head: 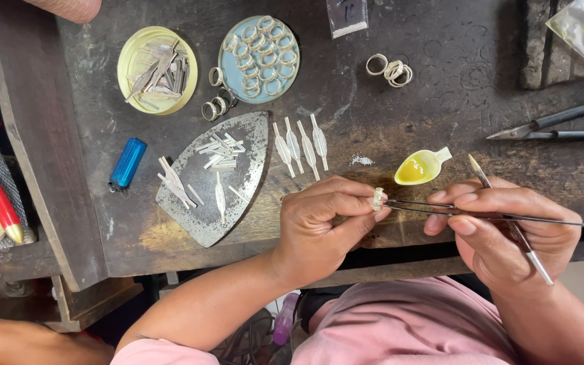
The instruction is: The person is using a small brush to apply flux or adhesive to a metal base and then using tweezers to carefully place thin decorative metal strips onto it to create a pattern.
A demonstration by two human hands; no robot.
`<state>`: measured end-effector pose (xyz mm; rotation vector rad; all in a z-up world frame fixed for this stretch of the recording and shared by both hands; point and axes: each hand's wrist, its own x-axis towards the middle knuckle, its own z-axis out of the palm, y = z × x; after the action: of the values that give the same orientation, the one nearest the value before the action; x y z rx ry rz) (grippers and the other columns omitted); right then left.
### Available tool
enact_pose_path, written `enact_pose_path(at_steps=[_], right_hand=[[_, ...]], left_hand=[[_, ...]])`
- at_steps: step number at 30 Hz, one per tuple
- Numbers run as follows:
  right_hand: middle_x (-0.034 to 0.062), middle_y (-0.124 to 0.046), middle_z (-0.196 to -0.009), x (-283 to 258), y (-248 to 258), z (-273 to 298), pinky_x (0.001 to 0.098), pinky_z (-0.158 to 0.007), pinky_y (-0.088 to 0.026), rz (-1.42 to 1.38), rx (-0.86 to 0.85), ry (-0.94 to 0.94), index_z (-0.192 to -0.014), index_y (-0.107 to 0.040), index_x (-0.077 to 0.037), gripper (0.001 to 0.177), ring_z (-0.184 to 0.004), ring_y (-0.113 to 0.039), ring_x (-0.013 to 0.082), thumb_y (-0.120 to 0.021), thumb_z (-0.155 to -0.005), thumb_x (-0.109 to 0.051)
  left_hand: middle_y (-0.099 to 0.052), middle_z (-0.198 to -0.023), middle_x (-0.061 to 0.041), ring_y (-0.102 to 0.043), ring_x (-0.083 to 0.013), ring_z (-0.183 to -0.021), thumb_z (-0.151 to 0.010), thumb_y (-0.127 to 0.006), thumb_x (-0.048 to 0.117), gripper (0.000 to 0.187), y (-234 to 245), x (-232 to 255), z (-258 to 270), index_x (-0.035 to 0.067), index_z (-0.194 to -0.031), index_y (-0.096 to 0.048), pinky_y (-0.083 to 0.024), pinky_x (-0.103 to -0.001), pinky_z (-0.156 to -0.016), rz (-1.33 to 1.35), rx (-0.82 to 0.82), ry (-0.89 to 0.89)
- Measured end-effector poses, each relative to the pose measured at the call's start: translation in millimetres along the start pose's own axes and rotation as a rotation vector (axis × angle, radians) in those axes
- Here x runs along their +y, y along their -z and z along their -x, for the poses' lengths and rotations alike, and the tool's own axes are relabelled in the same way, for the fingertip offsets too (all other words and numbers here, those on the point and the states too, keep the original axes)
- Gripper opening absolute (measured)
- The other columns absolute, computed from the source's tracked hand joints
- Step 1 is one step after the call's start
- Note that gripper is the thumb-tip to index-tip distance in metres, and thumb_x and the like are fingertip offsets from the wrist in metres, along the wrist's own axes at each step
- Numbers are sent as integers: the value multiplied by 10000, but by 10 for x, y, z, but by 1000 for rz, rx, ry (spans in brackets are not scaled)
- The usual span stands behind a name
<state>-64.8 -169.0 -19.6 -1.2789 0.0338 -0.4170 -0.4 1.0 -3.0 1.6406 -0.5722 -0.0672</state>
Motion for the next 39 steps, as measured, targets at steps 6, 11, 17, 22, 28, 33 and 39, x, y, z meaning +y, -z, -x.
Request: enact_pose_path(at_steps=[6,11,17,22,28,33,39], right_hand=[[219,-594,-874,28,30,7,293,-507,-622,-30,20,18,-880,-539,10,176,-596,-654,271,-590,-721,-44],[172,-583,-882,79,128,75,297,-480,-617,-10,99,-15,-907,-537,-23,168,-724,-655,264,-580,-754,-78],[177,-539,-963,273,437,171,274,-484,-587,-4,110,-113,-1046,-439,-71,211,-636,-609,231,-487,-864,-167],[169,-541,-1024,269,511,178,307,-525,-595,-92,88,-182,-1093,-467,-84,264,-576,-612,232,-534,-865,-200],[173,-557,-957,188,392,119,307,-497,-569,-52,157,-190,-1014,-494,-64,271,-547,-597,246,-605,-817,-214],[163,-566,-1001,280,535,155,320,-496,-559,-236,79,-186,-1089,-509,-91,234,-679,-605,242,-576,-890,-196],[126,-574,-1034,380,782,212,318,-521,-588,-278,-21,-189,-1148,-548,-112,225,-679,-629,223,-519,-958,-228]], left_hand=[[-634,-796,-80,-625,-148,-705,-748,-677,-13,118,-3,15,-10,72,-741,-595,-512,-227,-674,16,9,12],[-641,-810,-84,-625,-169,-699,-756,-674,-22,104,-21,8,14,50,-789,-607,-509,-259,-654,-6,-13,-71],[-619,-867,-52,-609,-215,-734,-835,-615,12,73,-36,-105,112,72,-870,-591,-498,-319,-728,-66,-139,-221],[-602,-924,-59,-576,-240,-763,-866,-602,46,77,-26,-127,148,64,-941,-598,-493,-335,-732,-150,-246,-325],[-592,-925,-67,-565,-258,-777,-890,-551,63,80,-1,-124,136,66,-964,-582,-478,-350,-747,-158,-283,-321],[-597,-930,-66,-572,-250,-786,-889,-555,61,85,-5,-139,139,65,-964,-594,-484,-349,-764,-155,-247,-287],[-605,-873,-88,-581,-246,-749,-845,-599,0,48,23,-83,61,24,-885,-587,-492,-348,-741,-72,-118,-172]])
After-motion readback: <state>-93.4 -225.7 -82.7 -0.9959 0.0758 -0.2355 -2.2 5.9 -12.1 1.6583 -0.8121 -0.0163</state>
